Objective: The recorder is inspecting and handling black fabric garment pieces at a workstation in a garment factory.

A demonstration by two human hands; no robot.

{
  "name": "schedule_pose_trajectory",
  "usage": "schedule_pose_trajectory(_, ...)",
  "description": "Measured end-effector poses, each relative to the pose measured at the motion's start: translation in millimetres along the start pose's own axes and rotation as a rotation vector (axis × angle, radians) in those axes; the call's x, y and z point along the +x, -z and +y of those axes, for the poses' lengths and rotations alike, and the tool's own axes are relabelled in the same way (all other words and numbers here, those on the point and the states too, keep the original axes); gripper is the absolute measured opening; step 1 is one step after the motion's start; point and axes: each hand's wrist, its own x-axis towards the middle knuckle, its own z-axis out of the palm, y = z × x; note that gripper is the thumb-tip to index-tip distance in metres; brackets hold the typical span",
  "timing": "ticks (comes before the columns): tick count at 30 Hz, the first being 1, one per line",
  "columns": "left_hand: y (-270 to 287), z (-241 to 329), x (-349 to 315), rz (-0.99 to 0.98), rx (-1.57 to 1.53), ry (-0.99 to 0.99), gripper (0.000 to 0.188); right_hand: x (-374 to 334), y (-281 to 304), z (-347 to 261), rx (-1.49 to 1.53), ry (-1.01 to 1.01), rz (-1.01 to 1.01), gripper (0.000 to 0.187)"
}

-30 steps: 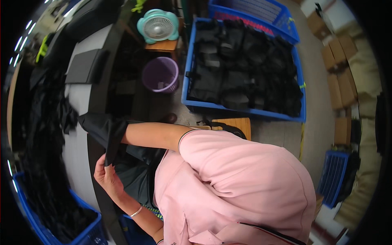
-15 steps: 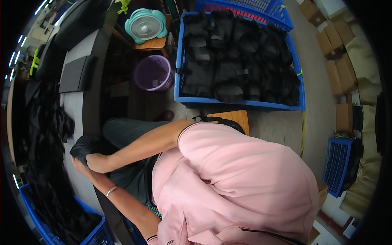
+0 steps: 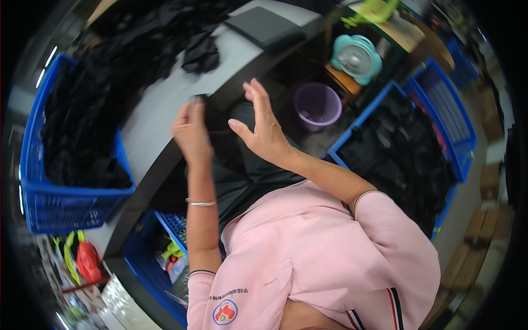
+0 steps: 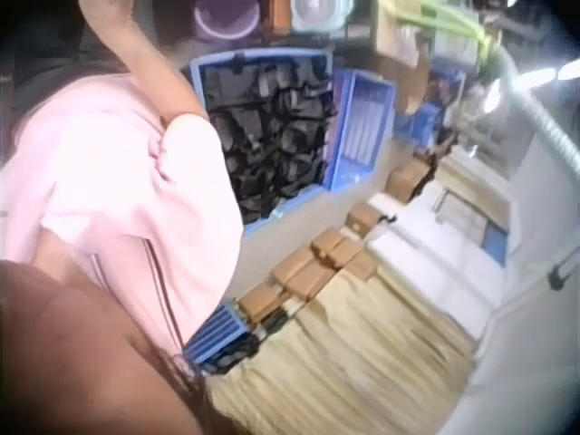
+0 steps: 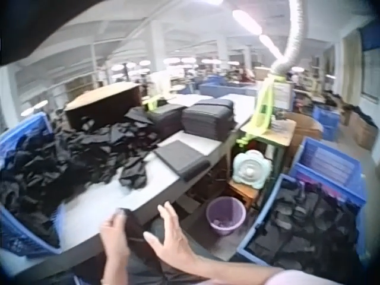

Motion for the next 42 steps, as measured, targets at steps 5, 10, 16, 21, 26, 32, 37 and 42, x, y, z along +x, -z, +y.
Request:
schedule_pose_trajectory(5, -2.2, 17.5, -18.3, -0.146, 0.051, -0.131, 0.009, 54.4, -32.0, 32.6, -0.135, 0.059, 0.016, 0.051)
schedule_pose_trajectory(10, 39.1, -4.5, 15.0, 0.061, 0.072, -0.125, 0.008, 51.2, -38.1, 30.6, 0.576, -0.548, -0.375, 0.01)
schedule_pose_trajectory(16, 68.1, -17.8, 30.9, -0.034, -0.666, 0.455, 0.044, 75.8, -52.2, -0.6, 1.09, -0.869, -0.558, 0.027)
schedule_pose_trajectory(21, 53.0, -34.1, -0.4, -0.378, -0.746, 0.809, 0.035, 102.9, -93.3, 29.9, 0.672, -0.585, -0.592, 0.027)
schedule_pose_trajectory(26, 30.8, -112.9, 5.1, -0.814, -1.603, 0.475, 0.027, 60.0, -114.3, 20.2, 0.584, -0.529, -0.595, 0.018)
schedule_pose_trajectory(32, 49.8, -71.8, 8.1, -0.569, -0.982, -0.01, 0.054, -14.6, -173.6, -4.3, 0.701, -0.841, -0.53, 0.022)
schedule_pose_trajectory(37, 45.7, -37.7, 92.5, -0.004, -0.609, 0.345, 0.067, -19.6, -140.4, 50.1, 0.64, -0.841, -0.606, 0.027)
schedule_pose_trajectory(42, 68.8, -50.5, 90.1, 0.325, -0.587, 0.356, 0.058, 66.3, -101.9, 18.7, 0.21, -0.218, -0.345, 0.012)
